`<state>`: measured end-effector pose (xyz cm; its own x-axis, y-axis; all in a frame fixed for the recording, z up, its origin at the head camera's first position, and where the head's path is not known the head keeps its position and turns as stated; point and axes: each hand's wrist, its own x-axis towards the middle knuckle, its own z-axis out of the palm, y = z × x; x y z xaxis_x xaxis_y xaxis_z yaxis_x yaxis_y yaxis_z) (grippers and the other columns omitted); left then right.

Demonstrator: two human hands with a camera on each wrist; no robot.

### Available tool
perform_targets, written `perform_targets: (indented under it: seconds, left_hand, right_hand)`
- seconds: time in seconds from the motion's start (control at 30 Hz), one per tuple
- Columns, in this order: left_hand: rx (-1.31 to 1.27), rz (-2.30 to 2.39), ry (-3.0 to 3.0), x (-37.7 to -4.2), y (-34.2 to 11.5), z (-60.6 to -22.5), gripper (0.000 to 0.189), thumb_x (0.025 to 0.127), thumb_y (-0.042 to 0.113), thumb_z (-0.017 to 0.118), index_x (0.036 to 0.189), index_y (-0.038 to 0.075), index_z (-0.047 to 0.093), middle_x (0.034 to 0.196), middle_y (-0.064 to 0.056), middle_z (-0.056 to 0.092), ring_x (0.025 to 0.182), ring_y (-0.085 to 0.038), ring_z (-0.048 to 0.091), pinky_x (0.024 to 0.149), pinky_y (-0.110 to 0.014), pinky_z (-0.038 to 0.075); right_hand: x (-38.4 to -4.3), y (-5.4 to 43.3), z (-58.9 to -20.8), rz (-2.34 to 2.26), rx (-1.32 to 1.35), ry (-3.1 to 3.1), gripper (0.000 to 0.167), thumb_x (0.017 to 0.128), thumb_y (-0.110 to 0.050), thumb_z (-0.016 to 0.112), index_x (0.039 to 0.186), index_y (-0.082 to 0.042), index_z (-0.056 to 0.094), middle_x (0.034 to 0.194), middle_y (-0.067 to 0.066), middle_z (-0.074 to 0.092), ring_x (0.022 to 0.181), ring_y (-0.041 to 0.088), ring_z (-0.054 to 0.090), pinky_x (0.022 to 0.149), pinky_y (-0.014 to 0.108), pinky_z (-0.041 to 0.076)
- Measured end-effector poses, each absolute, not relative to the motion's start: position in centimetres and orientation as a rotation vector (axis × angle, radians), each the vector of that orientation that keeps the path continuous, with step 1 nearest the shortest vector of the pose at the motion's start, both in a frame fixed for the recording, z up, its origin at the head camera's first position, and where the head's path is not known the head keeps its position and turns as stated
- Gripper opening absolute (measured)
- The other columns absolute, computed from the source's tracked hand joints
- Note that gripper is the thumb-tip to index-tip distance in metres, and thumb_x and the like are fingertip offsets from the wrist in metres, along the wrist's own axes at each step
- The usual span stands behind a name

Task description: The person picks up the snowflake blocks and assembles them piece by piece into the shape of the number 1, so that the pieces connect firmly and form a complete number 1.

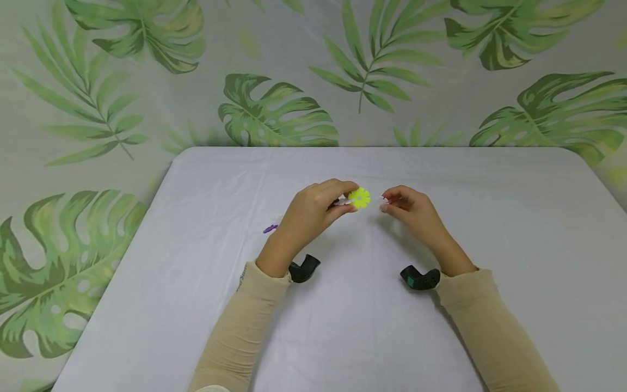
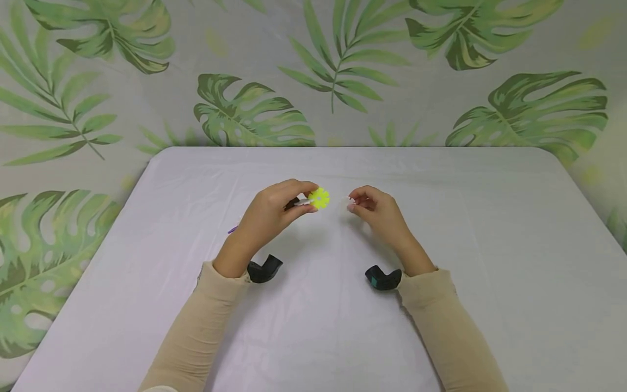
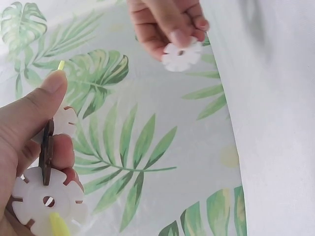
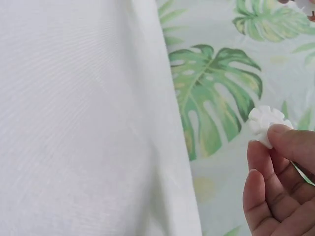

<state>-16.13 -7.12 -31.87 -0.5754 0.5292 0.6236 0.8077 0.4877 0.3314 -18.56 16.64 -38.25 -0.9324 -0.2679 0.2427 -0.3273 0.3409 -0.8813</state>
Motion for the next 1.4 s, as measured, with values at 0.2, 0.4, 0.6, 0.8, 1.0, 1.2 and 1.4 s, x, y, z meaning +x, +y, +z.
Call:
perform_targets:
  seconds: [0.2, 0.4, 0.6, 0.8, 1.0, 1.2, 1.4]
  left_hand:
    - [-1.105, -0.850, -2.300, -16.1, -7.1, -31.8, 0.034, 0.077, 0.017, 0.070, 0.107, 0.003, 0.062, 0.096, -0.003, 0.064, 0.073, -0.008, 0.055, 0.067, -0.014, 0.042]
    - [-1.106, -0.848, -2.302, -16.1, -7.0, -31.8, 0.034, 0.077, 0.017, 0.071, 0.107, 0.002, 0.062, 0.096, -0.002, 0.064, 0.073, -0.008, 0.055, 0.067, -0.014, 0.042]
    - [-1.121, -0.864, -2.302, -16.1, -6.9, -31.9, 0.034, 0.076, 0.016, 0.071, 0.106, 0.003, 0.062, 0.096, -0.003, 0.064, 0.074, -0.009, 0.056, 0.068, -0.013, 0.042]
    - [-1.137, -0.873, -2.298, -16.0, -6.8, -31.9, 0.034, 0.076, 0.015, 0.071, 0.106, 0.002, 0.062, 0.096, -0.003, 0.063, 0.074, -0.008, 0.056, 0.068, -0.012, 0.042]
    - [-1.152, -0.875, -2.285, -16.0, -6.8, -32.0, 0.034, 0.077, 0.017, 0.070, 0.106, 0.002, 0.062, 0.095, -0.002, 0.063, 0.074, -0.008, 0.056, 0.069, -0.013, 0.042]
    - [-1.161, -0.872, -2.275, -15.9, -6.7, -32.0, 0.033, 0.077, 0.017, 0.070, 0.106, 0.002, 0.062, 0.095, -0.002, 0.063, 0.075, -0.009, 0.056, 0.069, -0.014, 0.042]
    - [-1.196, -0.923, -2.265, -15.9, -6.5, -32.0, 0.032, 0.077, 0.013, 0.070, 0.105, 0.000, 0.061, 0.095, -0.004, 0.063, 0.075, -0.011, 0.057, 0.070, -0.012, 0.042]
  right_hand:
    - [-17.8, 16.7, -36.1, 1.779, 0.613, -2.393, 0.019, 0.082, 0.004, 0.062, 0.099, 0.006, 0.057, 0.087, 0.012, 0.057, 0.075, 0.015, 0.058, 0.068, 0.018, 0.048]
    - [-16.9, 16.6, -34.4, 1.787, 0.683, -2.302, 0.016, 0.082, 0.005, 0.062, 0.097, 0.007, 0.057, 0.087, 0.006, 0.060, 0.076, 0.014, 0.058, 0.068, 0.018, 0.048]
    - [-16.3, 16.2, -33.5, 1.758, 0.718, -2.256, 0.014, 0.082, 0.004, 0.062, 0.095, 0.005, 0.059, 0.087, 0.005, 0.060, 0.076, 0.016, 0.056, 0.066, 0.019, 0.047]
    - [-15.4, 15.6, -32.5, 1.704, 0.779, -2.223, 0.014, 0.078, 0.013, 0.061, 0.091, 0.007, 0.059, 0.085, 0.007, 0.062, 0.077, 0.014, 0.055, 0.066, 0.021, 0.044]
    - [-14.2, 14.5, -30.9, 1.650, 0.905, -2.143, 0.015, 0.074, 0.022, 0.059, 0.085, 0.012, 0.060, 0.082, 0.017, 0.061, 0.079, 0.015, 0.056, 0.068, 0.021, 0.044]
    - [-14.9, 14.9, -32.0, 1.557, 0.916, -2.119, 0.022, 0.068, 0.024, 0.063, 0.082, 0.006, 0.065, 0.081, 0.016, 0.064, 0.081, 0.013, 0.060, 0.073, 0.023, 0.047]
    - [-15.3, 15.3, -32.8, 1.584, 0.923, -2.102, 0.022, 0.068, 0.021, 0.065, 0.081, 0.004, 0.068, 0.080, 0.013, 0.066, 0.080, 0.015, 0.063, 0.073, 0.026, 0.049]
